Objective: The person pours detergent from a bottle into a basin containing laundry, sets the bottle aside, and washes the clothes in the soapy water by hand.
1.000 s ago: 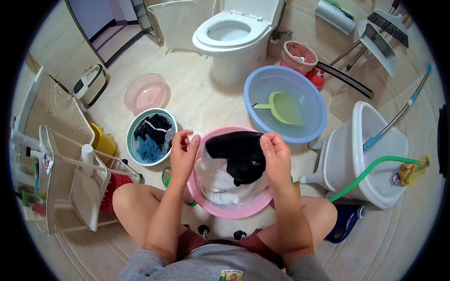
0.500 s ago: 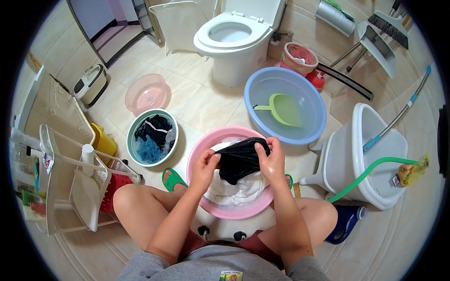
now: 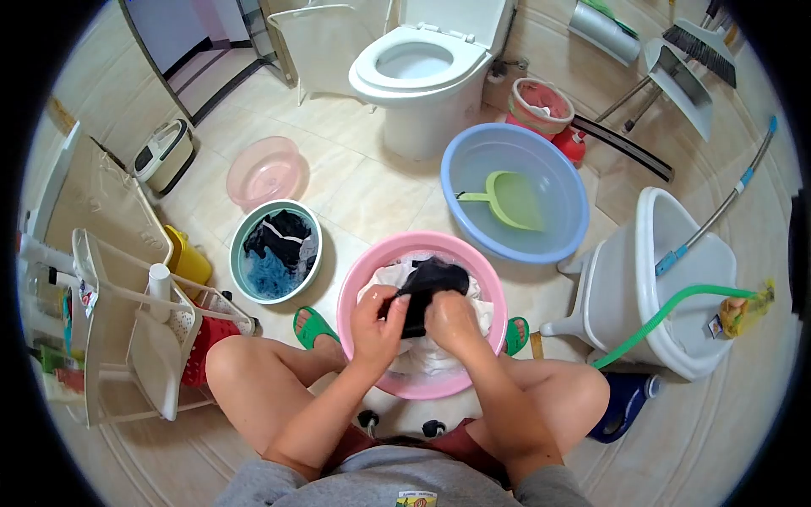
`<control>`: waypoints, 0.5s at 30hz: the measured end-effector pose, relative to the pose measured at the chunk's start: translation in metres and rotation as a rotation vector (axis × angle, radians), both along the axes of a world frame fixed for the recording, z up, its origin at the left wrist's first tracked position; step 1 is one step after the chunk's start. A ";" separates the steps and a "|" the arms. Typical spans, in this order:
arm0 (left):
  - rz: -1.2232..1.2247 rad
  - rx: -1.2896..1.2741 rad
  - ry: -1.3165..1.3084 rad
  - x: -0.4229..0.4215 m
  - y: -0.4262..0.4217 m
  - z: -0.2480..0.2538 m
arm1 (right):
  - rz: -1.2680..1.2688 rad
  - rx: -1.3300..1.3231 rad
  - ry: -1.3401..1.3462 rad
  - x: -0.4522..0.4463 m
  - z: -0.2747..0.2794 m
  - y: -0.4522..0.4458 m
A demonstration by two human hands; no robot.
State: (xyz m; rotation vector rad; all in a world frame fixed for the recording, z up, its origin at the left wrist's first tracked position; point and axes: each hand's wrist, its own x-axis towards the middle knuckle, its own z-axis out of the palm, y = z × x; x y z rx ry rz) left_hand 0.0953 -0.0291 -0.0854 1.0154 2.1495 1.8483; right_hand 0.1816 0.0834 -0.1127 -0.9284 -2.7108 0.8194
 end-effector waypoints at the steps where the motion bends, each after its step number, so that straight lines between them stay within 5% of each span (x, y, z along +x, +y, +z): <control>1: -0.021 -0.001 -0.033 0.001 -0.002 -0.006 | -0.030 -0.004 0.014 0.000 0.000 0.005; 6: -0.072 -0.053 -0.036 0.009 0.003 -0.012 | -0.128 -0.271 0.192 0.001 -0.006 0.014; 9: -0.206 0.028 0.089 0.028 0.005 -0.016 | -0.082 -0.539 0.808 -0.006 -0.033 0.003; 15: -0.223 -0.021 -0.057 0.033 0.001 -0.018 | -0.037 -0.465 0.539 0.003 -0.071 0.007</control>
